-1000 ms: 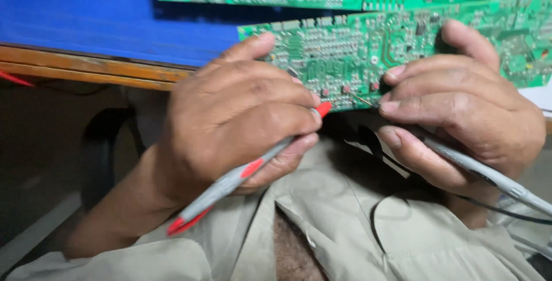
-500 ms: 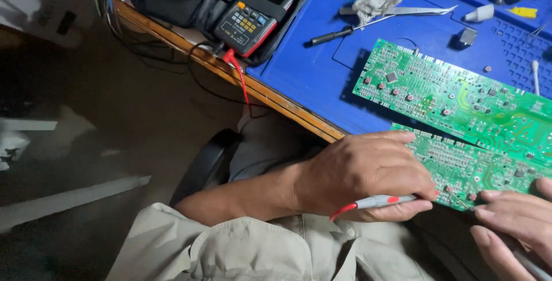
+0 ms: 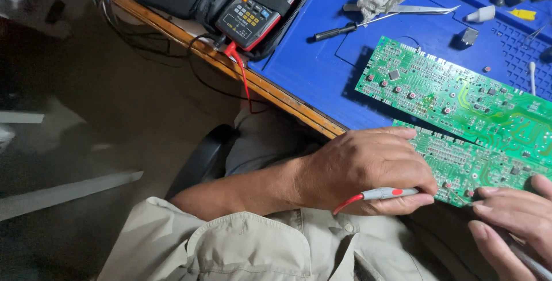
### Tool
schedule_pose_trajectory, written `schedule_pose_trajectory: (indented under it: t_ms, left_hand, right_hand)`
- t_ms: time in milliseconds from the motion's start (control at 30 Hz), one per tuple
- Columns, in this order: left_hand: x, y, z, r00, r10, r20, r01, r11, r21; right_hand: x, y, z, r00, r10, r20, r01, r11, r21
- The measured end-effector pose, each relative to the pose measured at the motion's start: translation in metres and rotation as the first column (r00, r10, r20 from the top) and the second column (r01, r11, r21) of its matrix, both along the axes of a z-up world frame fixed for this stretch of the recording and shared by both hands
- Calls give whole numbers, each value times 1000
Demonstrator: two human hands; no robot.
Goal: Testing electronic components on circuit boards using a multimeter and cleaning them with a brush.
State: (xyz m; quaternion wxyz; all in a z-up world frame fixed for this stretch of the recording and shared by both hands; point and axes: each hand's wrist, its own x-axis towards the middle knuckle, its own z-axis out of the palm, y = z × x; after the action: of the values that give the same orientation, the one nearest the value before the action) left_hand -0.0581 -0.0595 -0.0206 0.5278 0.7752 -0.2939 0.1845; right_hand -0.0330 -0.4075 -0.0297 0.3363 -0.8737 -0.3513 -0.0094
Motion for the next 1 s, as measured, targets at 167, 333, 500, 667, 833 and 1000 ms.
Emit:
schedule_pose_trajectory:
  t_ms: [167, 333, 500, 667, 833, 1000]
  left_hand:
    - [4, 4, 5, 998, -59, -27, 58, 998, -37]
    - [13, 6, 8, 994, -105, 31, 103, 994, 42]
    - [15, 4, 8, 988, -147, -40, 150, 986, 72]
    - [16, 5, 6, 987, -139, -83, 147, 985, 91]
    - [17, 6, 8, 987, -141, -76, 149, 982, 117]
    - [16, 5, 11, 988, -136, -76, 145, 980, 134]
  right_hand:
    - [2, 16, 17, 999, -40, -7, 40, 999, -11]
    - [1, 43, 47, 996, -46, -79, 51, 997, 52]
    - [2, 39, 51, 992, -14, -123, 22, 998, 58]
    - [7, 39, 52, 990, 0, -140, 9, 998, 63]
    - [8, 40, 56, 988, 25, -150, -23, 1000, 16]
    - [5, 47, 52, 996, 0, -89, 4, 999, 50]
